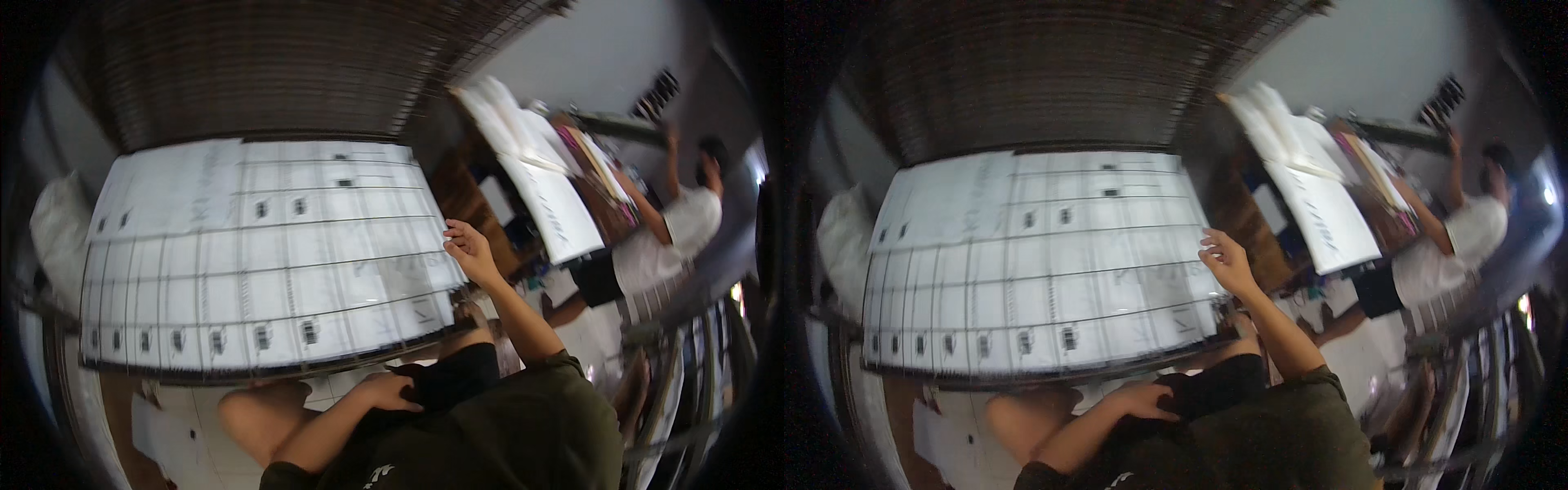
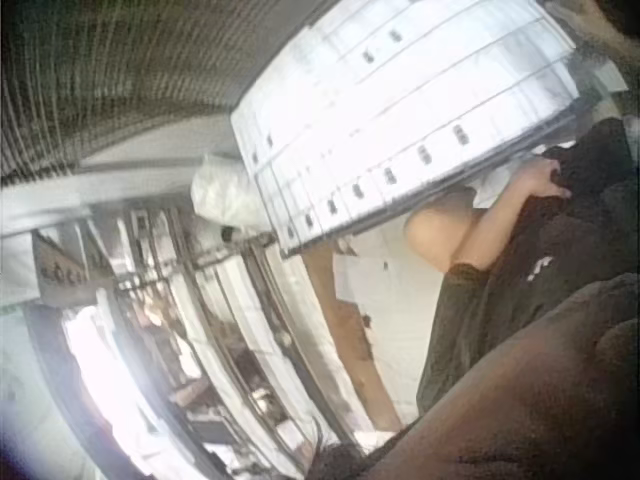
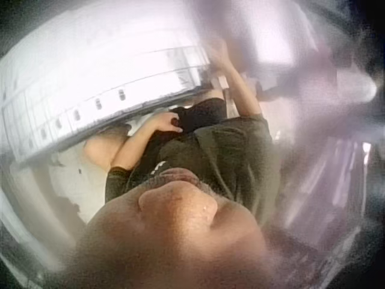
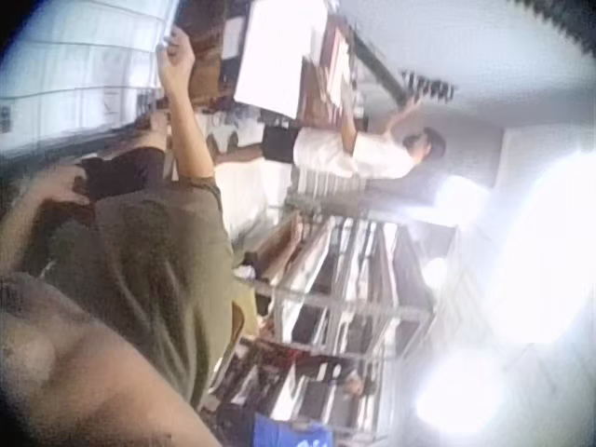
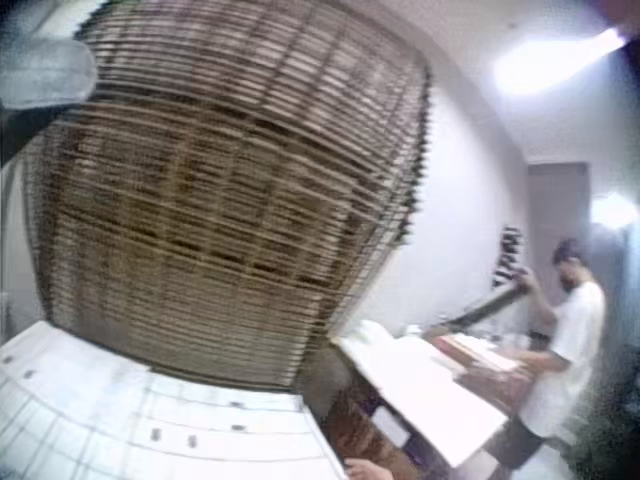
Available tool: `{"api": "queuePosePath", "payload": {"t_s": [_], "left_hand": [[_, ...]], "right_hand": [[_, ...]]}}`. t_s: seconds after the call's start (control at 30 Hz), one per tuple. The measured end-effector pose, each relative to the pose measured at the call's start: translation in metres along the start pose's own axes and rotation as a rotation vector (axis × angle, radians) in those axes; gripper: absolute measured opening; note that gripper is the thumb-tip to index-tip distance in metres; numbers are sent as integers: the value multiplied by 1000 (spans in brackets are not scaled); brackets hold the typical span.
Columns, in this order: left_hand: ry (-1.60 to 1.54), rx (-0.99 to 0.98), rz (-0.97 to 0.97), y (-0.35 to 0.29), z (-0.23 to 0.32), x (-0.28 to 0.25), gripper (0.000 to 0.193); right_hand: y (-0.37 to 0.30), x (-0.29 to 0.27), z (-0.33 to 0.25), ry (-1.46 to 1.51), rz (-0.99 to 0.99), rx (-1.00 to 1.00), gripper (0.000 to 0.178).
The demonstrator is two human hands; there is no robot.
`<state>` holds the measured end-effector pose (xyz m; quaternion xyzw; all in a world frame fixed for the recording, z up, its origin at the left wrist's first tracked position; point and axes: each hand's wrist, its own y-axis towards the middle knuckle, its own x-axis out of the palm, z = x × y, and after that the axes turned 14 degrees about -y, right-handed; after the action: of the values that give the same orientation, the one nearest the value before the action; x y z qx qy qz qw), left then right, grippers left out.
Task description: The person sits on the floor and repeatedly picks up white papers from a stack, flips them, and places them back down. Another person stands nearby and also handles similar papers.
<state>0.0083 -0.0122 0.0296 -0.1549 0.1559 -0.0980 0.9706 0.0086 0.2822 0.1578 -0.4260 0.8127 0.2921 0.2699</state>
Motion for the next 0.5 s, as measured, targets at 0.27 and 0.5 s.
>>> {"api": "queuePosePath", "payload": {"t_s": [0.27,0.5], "left_hand": [[-44,-115,-70,16,-1,14,81],[-70,-131,-35,12,-6,18,80]], "right_hand": [[-31,-142,3,250,524,138,42],[14,-231,91,721,910,304,75]]}}
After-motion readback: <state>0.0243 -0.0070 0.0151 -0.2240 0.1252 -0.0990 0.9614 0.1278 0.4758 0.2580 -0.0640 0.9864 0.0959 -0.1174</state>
